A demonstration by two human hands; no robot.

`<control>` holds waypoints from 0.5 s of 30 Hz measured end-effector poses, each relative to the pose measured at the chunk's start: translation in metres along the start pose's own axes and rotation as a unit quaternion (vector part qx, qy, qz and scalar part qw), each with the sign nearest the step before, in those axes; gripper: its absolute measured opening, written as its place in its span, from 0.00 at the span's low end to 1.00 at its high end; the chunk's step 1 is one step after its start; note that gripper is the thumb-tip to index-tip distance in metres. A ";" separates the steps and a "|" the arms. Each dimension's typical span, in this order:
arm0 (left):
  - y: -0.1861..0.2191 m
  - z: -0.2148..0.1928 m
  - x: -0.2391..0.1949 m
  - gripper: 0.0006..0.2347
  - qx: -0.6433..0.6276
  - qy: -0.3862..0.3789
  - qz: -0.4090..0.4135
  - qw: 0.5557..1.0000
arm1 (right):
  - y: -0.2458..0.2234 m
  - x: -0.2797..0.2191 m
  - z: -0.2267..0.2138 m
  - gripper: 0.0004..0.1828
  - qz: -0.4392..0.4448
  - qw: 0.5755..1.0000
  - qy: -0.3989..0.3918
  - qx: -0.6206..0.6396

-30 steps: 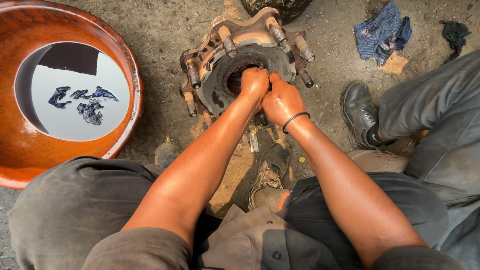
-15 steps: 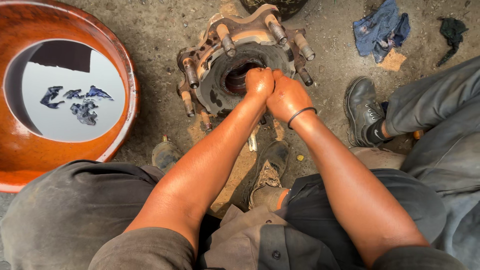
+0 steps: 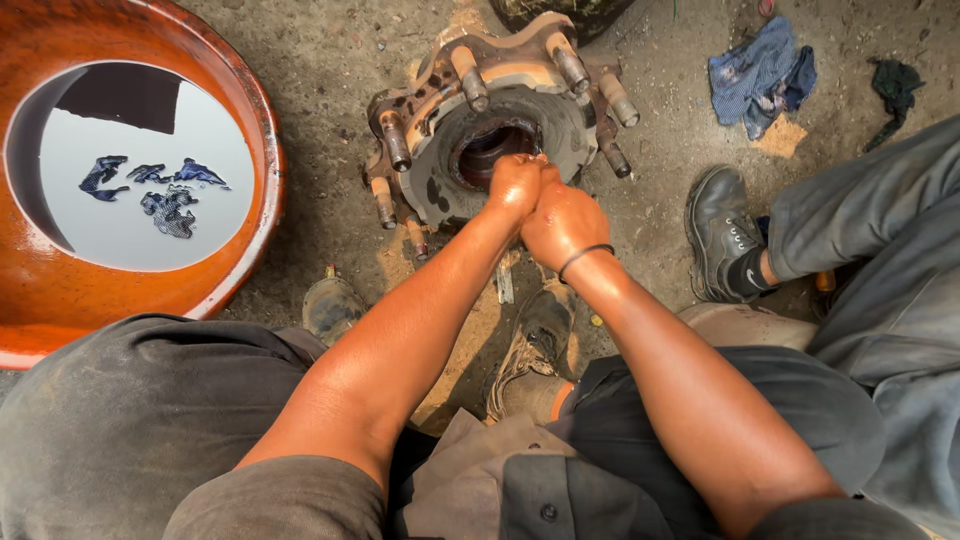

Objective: The person uses a small metal tool to scrape and clean the inner surface of a greasy mechanical hub. The person repeatedly scrapes the interior and occasionally wipes the tool on the part or nearby surfaces.

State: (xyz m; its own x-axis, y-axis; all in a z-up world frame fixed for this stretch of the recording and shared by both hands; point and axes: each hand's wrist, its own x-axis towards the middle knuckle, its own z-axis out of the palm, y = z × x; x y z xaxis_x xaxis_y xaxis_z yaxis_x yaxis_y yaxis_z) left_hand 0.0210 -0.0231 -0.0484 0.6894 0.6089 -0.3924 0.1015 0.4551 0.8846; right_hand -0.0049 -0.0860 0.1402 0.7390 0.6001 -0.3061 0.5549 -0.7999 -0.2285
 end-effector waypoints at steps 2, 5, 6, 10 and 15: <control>0.002 0.001 -0.004 0.11 0.089 0.089 0.020 0.992 | 0.004 -0.001 -0.005 0.16 -0.002 1.000 0.009 -0.006; 0.012 0.000 0.000 0.10 0.031 0.168 -0.050 0.984 | 0.008 0.007 -0.013 0.17 -0.102 0.994 0.018 0.026; 0.015 -0.004 0.003 0.08 -0.039 0.109 -0.069 0.991 | 0.006 0.008 -0.012 0.19 -0.090 0.995 0.027 0.028; 0.017 -0.010 -0.001 0.06 -0.122 -0.047 -0.090 0.987 | -0.004 -0.002 -0.001 0.20 -0.002 1.000 0.012 0.002; 0.026 -0.008 -0.010 0.11 0.122 0.113 -0.030 0.986 | -0.005 -0.001 -0.009 0.16 -0.041 0.999 0.010 -0.017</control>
State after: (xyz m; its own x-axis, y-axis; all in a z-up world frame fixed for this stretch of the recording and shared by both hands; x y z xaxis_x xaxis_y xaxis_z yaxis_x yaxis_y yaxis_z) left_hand 0.0113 -0.0120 -0.0233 0.5022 0.7279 -0.4668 0.3250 0.3413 0.8820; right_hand -0.0046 -0.0827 0.1493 0.6974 0.6642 -0.2694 0.6265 -0.7475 -0.2211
